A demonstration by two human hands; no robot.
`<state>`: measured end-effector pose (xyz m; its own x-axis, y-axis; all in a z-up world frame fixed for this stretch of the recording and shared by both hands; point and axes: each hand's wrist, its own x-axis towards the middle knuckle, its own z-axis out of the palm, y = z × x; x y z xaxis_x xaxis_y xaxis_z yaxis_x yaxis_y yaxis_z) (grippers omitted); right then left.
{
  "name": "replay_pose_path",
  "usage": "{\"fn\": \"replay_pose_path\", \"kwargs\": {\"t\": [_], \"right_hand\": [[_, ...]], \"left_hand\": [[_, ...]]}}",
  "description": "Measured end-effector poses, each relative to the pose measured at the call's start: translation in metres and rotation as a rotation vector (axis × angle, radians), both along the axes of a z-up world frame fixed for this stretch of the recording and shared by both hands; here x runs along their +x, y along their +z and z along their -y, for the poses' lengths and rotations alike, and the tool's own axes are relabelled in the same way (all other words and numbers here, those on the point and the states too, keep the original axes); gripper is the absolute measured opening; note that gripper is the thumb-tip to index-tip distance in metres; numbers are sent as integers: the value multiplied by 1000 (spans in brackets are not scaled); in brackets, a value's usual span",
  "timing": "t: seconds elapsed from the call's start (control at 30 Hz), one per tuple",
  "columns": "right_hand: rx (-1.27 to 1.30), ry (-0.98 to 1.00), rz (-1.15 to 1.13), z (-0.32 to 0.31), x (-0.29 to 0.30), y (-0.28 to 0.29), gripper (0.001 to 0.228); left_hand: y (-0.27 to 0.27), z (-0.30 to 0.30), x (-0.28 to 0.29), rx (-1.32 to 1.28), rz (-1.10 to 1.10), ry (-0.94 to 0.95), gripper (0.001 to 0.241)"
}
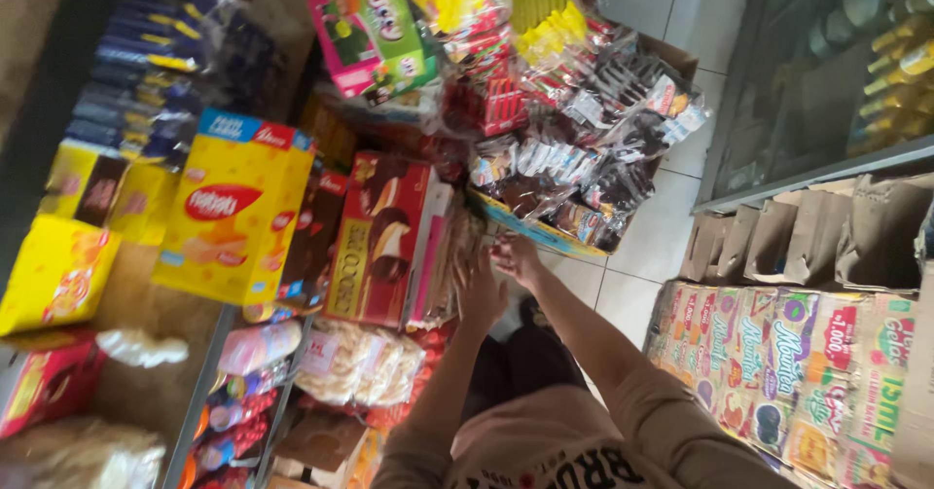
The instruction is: The person wipes the surface of a store shelf with a white cloth, then picks up and places back several boxes of snacks and crackers. The person continues wiping the shelf and handling the boxes throughout the clip.
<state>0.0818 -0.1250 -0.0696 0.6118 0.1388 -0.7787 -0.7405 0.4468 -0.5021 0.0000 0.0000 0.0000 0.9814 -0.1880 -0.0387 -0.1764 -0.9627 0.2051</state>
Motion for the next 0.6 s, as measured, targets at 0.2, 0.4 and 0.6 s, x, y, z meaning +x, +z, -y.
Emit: {"fn": "replay_pose_path", "kwargs": {"t": [0.2, 0.4, 0.6], "right_hand": [[-48, 44, -38, 11, -1, -57, 30], [-176, 166, 29, 31, 4, -158, 33], [-613, 579, 547, 24, 14, -283, 50]], "left_hand": [[-95, 10, 9, -77, -210, 158, 97], [-198, 27, 34, -148, -342, 266, 98], [-314, 27, 57, -161, -413, 266, 76]]}}
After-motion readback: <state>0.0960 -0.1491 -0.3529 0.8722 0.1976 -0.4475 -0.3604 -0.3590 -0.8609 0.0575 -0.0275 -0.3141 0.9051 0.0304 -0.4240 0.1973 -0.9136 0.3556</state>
